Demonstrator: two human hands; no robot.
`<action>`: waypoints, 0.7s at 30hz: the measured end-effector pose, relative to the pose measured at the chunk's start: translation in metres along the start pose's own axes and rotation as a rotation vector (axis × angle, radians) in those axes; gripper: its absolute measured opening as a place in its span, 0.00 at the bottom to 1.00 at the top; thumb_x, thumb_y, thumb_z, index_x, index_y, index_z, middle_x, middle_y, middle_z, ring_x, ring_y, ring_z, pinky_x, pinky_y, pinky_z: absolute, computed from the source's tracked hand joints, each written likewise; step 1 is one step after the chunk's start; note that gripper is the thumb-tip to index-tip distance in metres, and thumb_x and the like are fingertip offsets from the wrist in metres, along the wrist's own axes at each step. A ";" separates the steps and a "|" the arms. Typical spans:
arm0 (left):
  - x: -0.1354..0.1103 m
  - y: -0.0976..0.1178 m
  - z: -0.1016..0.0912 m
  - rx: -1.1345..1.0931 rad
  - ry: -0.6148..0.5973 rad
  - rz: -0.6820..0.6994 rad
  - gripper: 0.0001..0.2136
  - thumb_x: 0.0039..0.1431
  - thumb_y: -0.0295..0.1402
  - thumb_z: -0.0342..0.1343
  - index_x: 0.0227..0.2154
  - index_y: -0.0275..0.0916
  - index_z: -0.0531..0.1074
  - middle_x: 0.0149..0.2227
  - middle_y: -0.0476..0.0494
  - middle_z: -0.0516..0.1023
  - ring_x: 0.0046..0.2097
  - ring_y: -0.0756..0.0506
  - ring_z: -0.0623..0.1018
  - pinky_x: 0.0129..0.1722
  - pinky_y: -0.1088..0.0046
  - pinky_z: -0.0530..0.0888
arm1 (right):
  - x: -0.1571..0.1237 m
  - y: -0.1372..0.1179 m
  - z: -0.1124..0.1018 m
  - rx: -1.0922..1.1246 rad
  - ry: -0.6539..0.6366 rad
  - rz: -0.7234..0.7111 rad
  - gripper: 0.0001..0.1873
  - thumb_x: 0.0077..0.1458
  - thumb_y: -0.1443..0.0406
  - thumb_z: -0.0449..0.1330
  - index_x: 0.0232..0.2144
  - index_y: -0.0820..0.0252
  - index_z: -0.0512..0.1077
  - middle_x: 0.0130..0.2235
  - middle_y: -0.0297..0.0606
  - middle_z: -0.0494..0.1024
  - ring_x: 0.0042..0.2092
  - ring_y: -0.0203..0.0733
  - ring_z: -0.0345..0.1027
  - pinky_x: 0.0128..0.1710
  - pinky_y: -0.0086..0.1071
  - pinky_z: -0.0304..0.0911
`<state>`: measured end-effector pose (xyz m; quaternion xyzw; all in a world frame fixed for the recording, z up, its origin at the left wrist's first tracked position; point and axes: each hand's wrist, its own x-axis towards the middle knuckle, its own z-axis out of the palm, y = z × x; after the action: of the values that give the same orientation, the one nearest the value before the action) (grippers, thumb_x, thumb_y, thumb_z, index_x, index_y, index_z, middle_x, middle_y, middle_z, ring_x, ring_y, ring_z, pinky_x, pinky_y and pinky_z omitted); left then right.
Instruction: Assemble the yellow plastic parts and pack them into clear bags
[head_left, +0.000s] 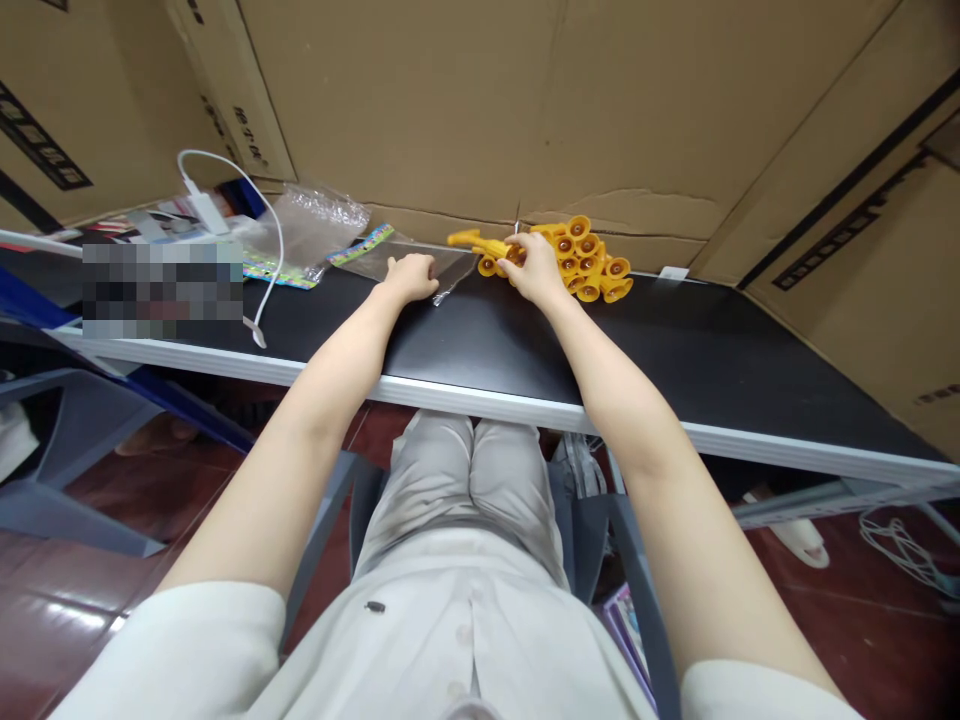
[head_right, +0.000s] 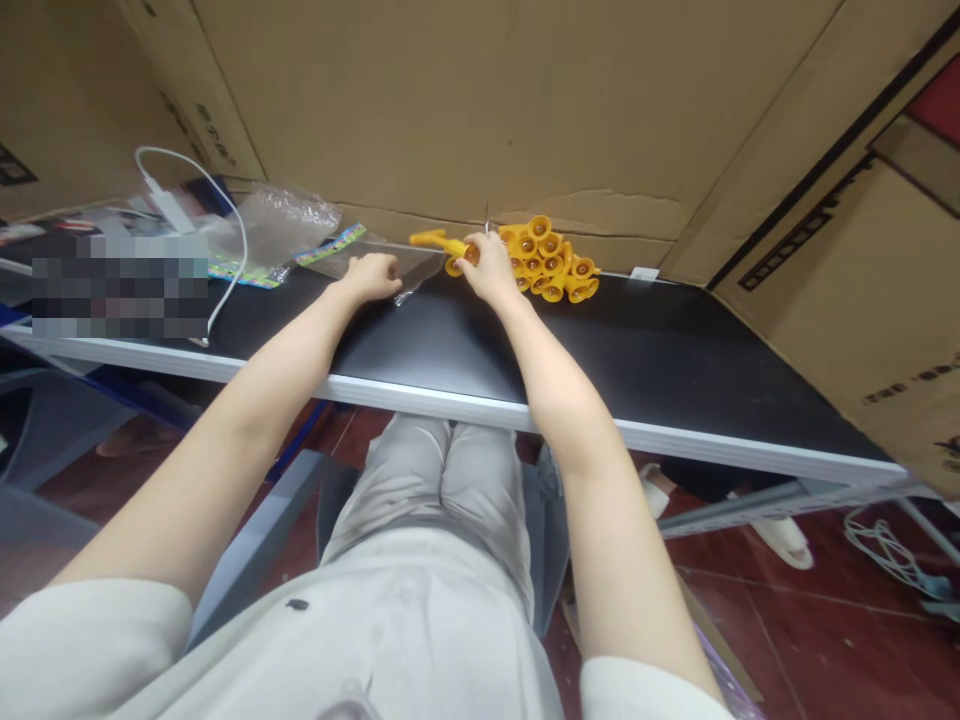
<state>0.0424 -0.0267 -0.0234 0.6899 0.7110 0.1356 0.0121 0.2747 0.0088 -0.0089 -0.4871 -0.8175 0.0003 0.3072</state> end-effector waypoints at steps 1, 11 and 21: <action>0.001 -0.001 0.001 -0.028 0.009 -0.014 0.12 0.62 0.29 0.57 0.48 0.39 0.79 0.57 0.34 0.83 0.64 0.31 0.78 0.70 0.48 0.68 | -0.003 0.001 0.000 0.027 -0.027 -0.007 0.24 0.67 0.66 0.63 0.62 0.67 0.75 0.60 0.58 0.77 0.61 0.57 0.74 0.67 0.52 0.66; 0.006 -0.007 0.004 -0.238 0.154 -0.073 0.11 0.60 0.28 0.58 0.45 0.38 0.79 0.49 0.37 0.83 0.55 0.37 0.79 0.60 0.65 0.73 | -0.012 -0.003 -0.005 0.151 -0.156 -0.065 0.22 0.61 0.66 0.69 0.57 0.65 0.81 0.54 0.51 0.82 0.52 0.52 0.76 0.62 0.49 0.69; -0.006 0.022 0.002 -0.278 0.239 0.218 0.15 0.61 0.28 0.53 0.47 0.38 0.80 0.53 0.37 0.83 0.59 0.37 0.78 0.66 0.60 0.71 | -0.020 -0.016 0.002 0.144 -0.160 -0.139 0.22 0.63 0.67 0.67 0.58 0.63 0.79 0.57 0.51 0.81 0.56 0.54 0.75 0.62 0.48 0.68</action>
<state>0.0645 -0.0317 -0.0213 0.7336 0.6028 0.3137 0.0081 0.2670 -0.0146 -0.0157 -0.4042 -0.8692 0.0766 0.2743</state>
